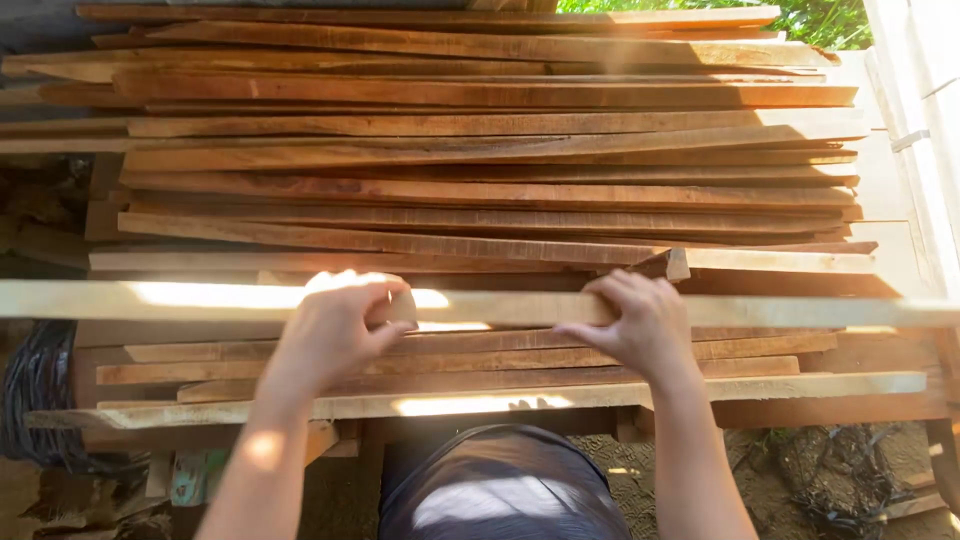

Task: Sorting and arranging thin wood planks into a storage or drying rack.

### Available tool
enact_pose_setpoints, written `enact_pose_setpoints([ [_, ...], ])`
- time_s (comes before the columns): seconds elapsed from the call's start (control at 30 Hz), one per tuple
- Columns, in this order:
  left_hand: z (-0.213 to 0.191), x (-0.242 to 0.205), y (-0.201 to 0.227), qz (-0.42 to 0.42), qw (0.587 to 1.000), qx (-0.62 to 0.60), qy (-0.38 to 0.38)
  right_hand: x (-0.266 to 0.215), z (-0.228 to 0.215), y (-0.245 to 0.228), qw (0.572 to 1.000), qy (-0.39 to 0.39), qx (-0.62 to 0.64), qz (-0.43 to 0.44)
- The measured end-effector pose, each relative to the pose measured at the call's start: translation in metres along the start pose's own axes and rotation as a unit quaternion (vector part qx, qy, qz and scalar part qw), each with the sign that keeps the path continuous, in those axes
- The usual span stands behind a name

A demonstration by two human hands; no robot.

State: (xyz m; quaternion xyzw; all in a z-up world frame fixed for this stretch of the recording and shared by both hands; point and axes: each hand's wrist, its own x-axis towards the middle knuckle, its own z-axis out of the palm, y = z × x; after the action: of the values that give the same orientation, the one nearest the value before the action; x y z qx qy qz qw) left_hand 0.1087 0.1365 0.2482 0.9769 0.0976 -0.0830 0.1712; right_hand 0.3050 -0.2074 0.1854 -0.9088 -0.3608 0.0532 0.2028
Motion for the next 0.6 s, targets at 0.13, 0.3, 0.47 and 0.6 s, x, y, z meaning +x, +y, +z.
enact_pose_setpoints([
  [0.13, 0.091, -0.045, -0.004, -0.039, 0.998, -0.020, -0.046, -0.062, 0.047, 0.002, 0.999, -0.034, 0.024, 0.020],
  [0.3, 0.187, -0.068, -0.015, -0.105, 0.981, 0.008, -0.165, -0.112, 0.153, 0.038, 0.994, -0.093, -0.042, 0.040],
  [0.47, 0.223, -0.044, -0.033, -0.120, 0.969, -0.028, -0.216, -0.106, 0.159, 0.025, 0.993, -0.105, -0.035, 0.045],
  [0.6, 0.212, -0.037, -0.026, -0.108, 0.967, -0.035, -0.227, -0.106, 0.170, 0.026, 0.992, -0.118, -0.017, 0.040],
])
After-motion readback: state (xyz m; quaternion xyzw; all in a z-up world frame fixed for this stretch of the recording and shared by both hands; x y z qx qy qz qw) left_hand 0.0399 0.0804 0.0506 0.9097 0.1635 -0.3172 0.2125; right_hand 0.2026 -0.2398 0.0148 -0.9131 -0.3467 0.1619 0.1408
